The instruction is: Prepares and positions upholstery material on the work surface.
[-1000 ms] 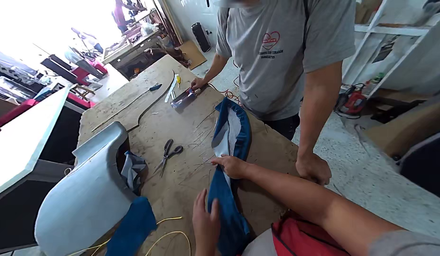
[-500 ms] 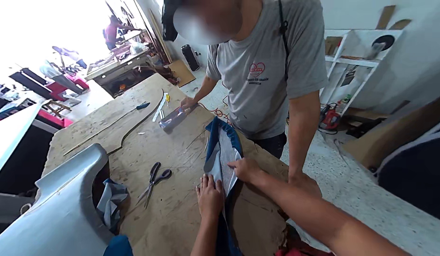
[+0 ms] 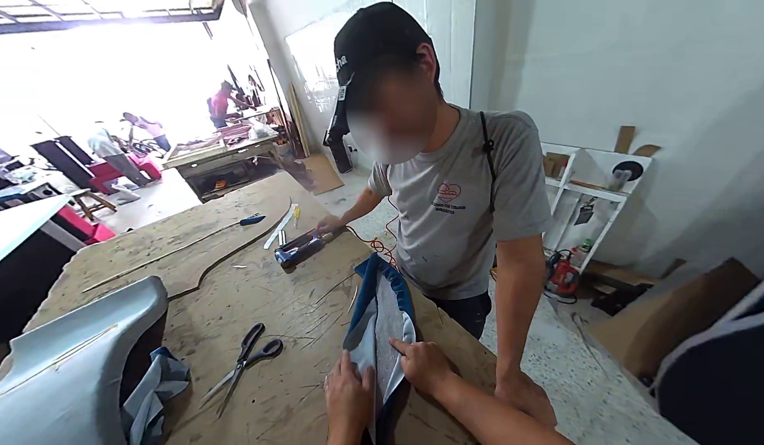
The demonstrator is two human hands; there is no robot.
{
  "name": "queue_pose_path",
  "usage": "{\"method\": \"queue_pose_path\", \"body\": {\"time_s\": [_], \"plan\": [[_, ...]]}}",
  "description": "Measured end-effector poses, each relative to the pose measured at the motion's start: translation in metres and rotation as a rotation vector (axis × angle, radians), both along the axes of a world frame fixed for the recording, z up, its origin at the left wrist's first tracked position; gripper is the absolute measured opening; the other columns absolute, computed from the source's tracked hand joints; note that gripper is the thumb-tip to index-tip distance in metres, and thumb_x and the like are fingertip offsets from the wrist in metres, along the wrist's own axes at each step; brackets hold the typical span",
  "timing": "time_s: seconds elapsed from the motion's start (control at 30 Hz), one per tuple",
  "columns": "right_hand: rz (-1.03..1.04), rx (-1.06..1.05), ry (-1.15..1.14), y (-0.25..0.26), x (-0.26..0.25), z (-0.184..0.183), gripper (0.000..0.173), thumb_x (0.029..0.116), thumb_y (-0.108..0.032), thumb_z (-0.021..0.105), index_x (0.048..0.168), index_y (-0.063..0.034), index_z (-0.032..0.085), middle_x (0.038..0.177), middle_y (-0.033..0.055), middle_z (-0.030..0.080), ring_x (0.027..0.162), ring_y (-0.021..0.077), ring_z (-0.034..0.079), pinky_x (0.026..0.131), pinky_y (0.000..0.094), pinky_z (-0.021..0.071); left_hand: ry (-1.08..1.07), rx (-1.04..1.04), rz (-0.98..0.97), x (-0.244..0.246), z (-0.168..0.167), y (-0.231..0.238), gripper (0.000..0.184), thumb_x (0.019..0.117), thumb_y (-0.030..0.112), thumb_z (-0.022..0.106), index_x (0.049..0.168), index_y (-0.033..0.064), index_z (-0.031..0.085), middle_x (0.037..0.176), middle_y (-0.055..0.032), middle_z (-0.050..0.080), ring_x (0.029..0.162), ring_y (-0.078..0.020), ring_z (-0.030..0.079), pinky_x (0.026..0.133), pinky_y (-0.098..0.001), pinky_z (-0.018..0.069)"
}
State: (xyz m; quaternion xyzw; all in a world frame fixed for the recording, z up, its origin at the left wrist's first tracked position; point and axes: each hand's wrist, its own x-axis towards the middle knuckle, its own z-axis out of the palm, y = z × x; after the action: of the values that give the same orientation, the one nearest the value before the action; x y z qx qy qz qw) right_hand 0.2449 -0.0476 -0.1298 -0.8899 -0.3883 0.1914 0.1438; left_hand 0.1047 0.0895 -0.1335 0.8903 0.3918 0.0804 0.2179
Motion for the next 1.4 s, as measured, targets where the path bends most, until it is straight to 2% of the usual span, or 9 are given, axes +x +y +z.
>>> {"method": "queue_pose_path", "body": {"time_s": [0.17,0.3,0.43,0.7,0.97,1.13,1.3,1.37,1.4], "plan": [[-0.002,0.05,-0.057,-0.002,-0.002,-0.011,0.052,0.102,-0.033,0.038,0.152,-0.0426,0.049,0.109,0.0113,0.075,0.102,0.0328,0.072,0.086,0.058,0.0534,0.023,-0.277,0.171,0.072,0.038,0.011,0.096,0.0824,0.059,0.076,0.151,0.0015,0.042,0.134,-0.0214,0.063,0.125,-0.0367,0.061,0.105,-0.0578,0.0491],[-0.02,0.058,-0.088,-0.002,-0.002,-0.012,0.053,0.1003,-0.032,0.039,0.15,-0.0437,0.052,0.111,0.0077,0.076,0.101,0.0294,0.072,0.084,0.0559,0.0548,0.179,-0.403,0.182,0.092,0.046,0.023,0.071,0.0863,0.04,0.077,0.137,-0.0028,0.053,0.126,-0.0214,0.067,0.12,-0.0343,0.066,0.101,-0.0529,0.0535],[-0.028,0.107,-0.154,0.001,-0.002,-0.02,0.053,0.0984,-0.028,0.04,0.147,-0.0427,0.057,0.107,0.0052,0.077,0.095,0.0267,0.074,0.079,0.0533,0.0562,0.294,-0.504,0.038,0.089,0.038,0.062,0.043,0.0889,0.04,0.076,0.109,0.0018,0.073,0.115,-0.0194,0.071,0.111,-0.0339,0.067,0.097,-0.0564,0.0528],[-0.02,0.136,-0.176,0.003,0.001,-0.023,0.053,0.0979,-0.028,0.041,0.146,-0.0418,0.058,0.103,0.0042,0.078,0.091,0.0253,0.074,0.075,0.0515,0.0566,0.02,-0.495,0.086,0.077,0.031,0.065,0.021,0.0971,0.026,0.064,0.111,0.0155,0.076,0.107,-0.0135,0.074,0.104,-0.0318,0.07,0.091,-0.0589,0.0539],[-0.029,0.258,-0.202,0.002,0.003,-0.03,0.054,0.0993,-0.024,0.042,0.148,-0.0414,0.055,0.098,0.0067,0.078,0.085,0.0268,0.074,0.073,0.0514,0.057,-0.374,-0.987,0.233,0.058,0.009,0.082,0.025,0.0989,0.024,0.069,0.112,0.0029,0.07,0.094,-0.0147,0.073,0.084,-0.0248,0.071,0.077,-0.0452,0.0593],[-0.005,0.355,-0.183,0.0,0.005,-0.034,0.053,0.0994,-0.021,0.043,0.147,-0.0361,0.059,0.101,0.0066,0.078,0.086,0.0264,0.075,0.072,0.0516,0.0573,-0.55,-1.208,0.062,0.048,0.025,0.09,0.018,0.1022,0.008,0.06,0.115,-0.004,0.063,0.087,-0.0164,0.072,0.075,-0.0225,0.071,0.07,-0.0393,0.0605],[-0.071,0.514,0.247,0.013,-0.006,-0.013,0.051,0.1025,-0.019,0.035,0.146,-0.0152,0.06,0.142,0.0026,0.065,0.13,0.0133,0.062,0.112,0.0401,0.0484,-0.466,-0.863,0.057,0.045,0.048,0.074,0.013,0.0997,0.013,0.065,0.099,0.003,0.074,0.078,-0.0103,0.071,0.068,-0.0197,0.067,0.065,-0.0407,0.0571],[-0.116,0.423,0.339,0.027,-0.021,0.008,0.058,0.1061,-0.04,0.039,0.15,-0.0041,0.052,0.135,0.0123,0.069,0.121,0.0211,0.068,0.107,0.045,0.0507,-0.431,-0.682,0.15,0.041,0.052,0.056,0.018,0.1002,0.02,0.066,0.09,0.0081,0.076,0.074,-0.0067,0.071,0.067,-0.0189,0.068,0.066,-0.0444,0.0566],[-0.14,0.367,0.348,0.035,-0.026,0.019,0.07,0.1049,-0.054,0.041,0.149,-0.0009,0.052,0.118,0.0161,0.073,0.105,0.0266,0.071,0.097,0.0504,0.0544,-0.453,-0.654,0.175,0.039,0.056,0.049,0.019,0.1005,0.02,0.066,0.09,0.0092,0.077,0.073,-0.0052,0.071,0.066,-0.0172,0.067,0.065,-0.0425,0.0566]]}}
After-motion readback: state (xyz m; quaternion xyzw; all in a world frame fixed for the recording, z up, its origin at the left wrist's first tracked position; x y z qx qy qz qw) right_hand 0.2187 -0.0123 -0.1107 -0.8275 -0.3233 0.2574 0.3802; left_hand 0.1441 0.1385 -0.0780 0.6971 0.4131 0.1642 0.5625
